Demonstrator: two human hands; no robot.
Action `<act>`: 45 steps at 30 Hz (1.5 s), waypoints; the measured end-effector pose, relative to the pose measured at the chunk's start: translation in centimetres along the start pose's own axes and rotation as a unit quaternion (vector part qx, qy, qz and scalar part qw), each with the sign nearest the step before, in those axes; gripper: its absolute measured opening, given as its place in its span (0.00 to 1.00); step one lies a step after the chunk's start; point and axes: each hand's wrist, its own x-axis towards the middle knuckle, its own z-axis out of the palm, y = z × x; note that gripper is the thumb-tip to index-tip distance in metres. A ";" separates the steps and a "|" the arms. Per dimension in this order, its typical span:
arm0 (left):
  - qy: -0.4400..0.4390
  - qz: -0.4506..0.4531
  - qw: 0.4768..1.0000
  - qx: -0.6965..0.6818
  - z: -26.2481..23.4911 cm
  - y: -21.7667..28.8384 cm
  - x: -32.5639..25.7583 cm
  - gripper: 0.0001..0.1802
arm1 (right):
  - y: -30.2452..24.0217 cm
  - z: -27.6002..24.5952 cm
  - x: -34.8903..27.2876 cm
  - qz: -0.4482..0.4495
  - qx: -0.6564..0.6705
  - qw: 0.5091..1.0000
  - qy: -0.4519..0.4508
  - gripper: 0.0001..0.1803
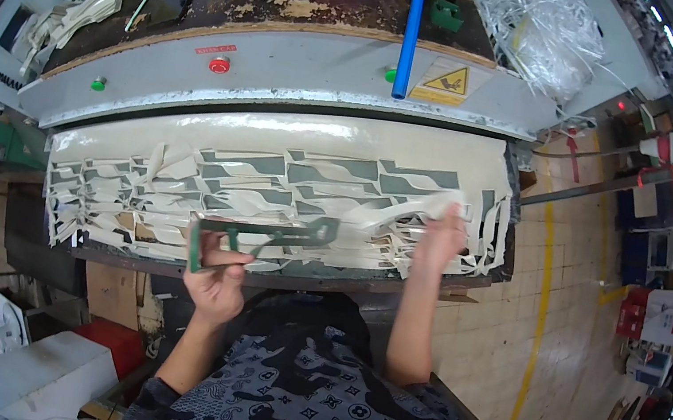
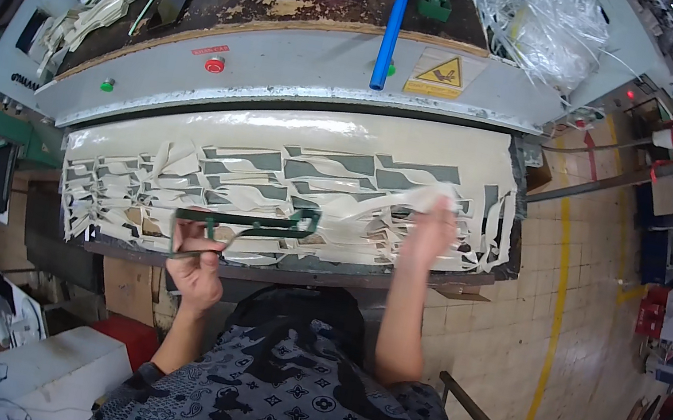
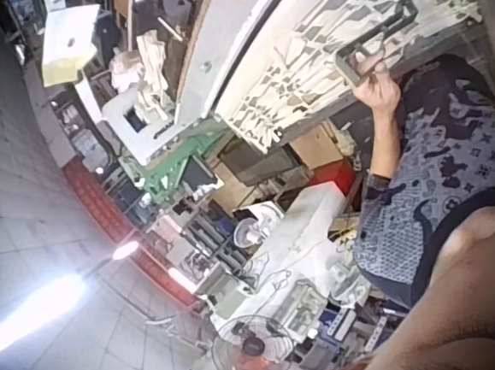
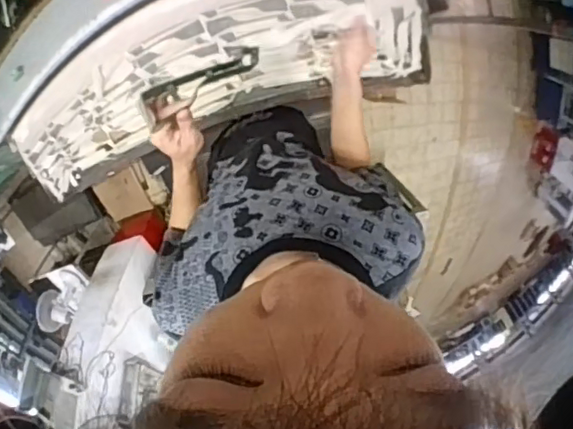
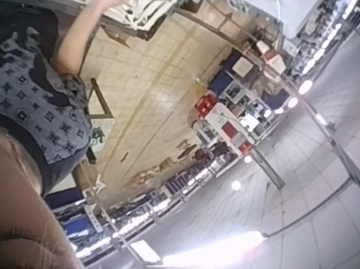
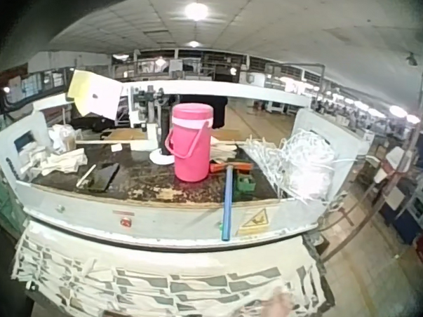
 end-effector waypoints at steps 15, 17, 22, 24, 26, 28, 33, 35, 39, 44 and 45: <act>-0.453 -0.018 0.831 0.323 13.2 -15.2 0.1 0.30 | -3.3 -2.8 -0.9 -0.244 -0.062 0.955 -0.156 0.15; -0.457 -0.012 0.838 0.298 13.9 -15.5 0.0 0.30 | -3.2 -1.7 -2.2 -0.110 0.025 0.984 -0.141 0.18; -0.113 -0.001 0.948 0.298 3.4 -18.5 5.2 0.22 | -4.1 1.4 -8.0 0.033 0.098 0.955 -0.277 0.21; 0.029 -0.006 0.923 0.383 -4.3 -20.2 9.0 0.21 | -3.6 2.5 -10.2 0.072 0.094 0.946 -0.302 0.21; 0.075 -0.087 0.848 0.518 -10.3 -21.8 11.7 0.20 | -2.5 3.9 -11.9 0.102 0.104 0.923 -0.356 0.26; -0.029 -0.121 0.876 0.467 -15.3 -23.8 13.2 0.21 | -0.8 6.1 -14.1 0.151 0.143 0.903 -0.377 0.29; -0.295 -0.074 0.861 0.407 -19.5 -27.1 12.6 0.28 | 2.4 14.1 -21.4 0.201 0.211 0.876 -0.383 0.30; -0.259 -0.062 0.884 0.384 -19.3 -26.8 12.7 0.27 | 3.9 16.5 -24.0 0.214 0.185 0.886 -0.367 0.26; -0.233 0.001 0.910 0.343 -21.0 -28.3 12.2 0.18 | 5.7 20.7 -29.4 0.244 0.165 0.878 -0.378 0.25; -0.190 -0.031 0.946 0.260 -22.1 -27.9 12.6 0.12 | 7.9 21.4 -32.2 0.196 0.065 0.921 -0.331 0.27; -0.148 -0.038 0.963 0.224 -22.1 -26.8 13.1 0.11 | 8.7 21.3 -32.4 0.179 0.040 0.931 -0.315 0.28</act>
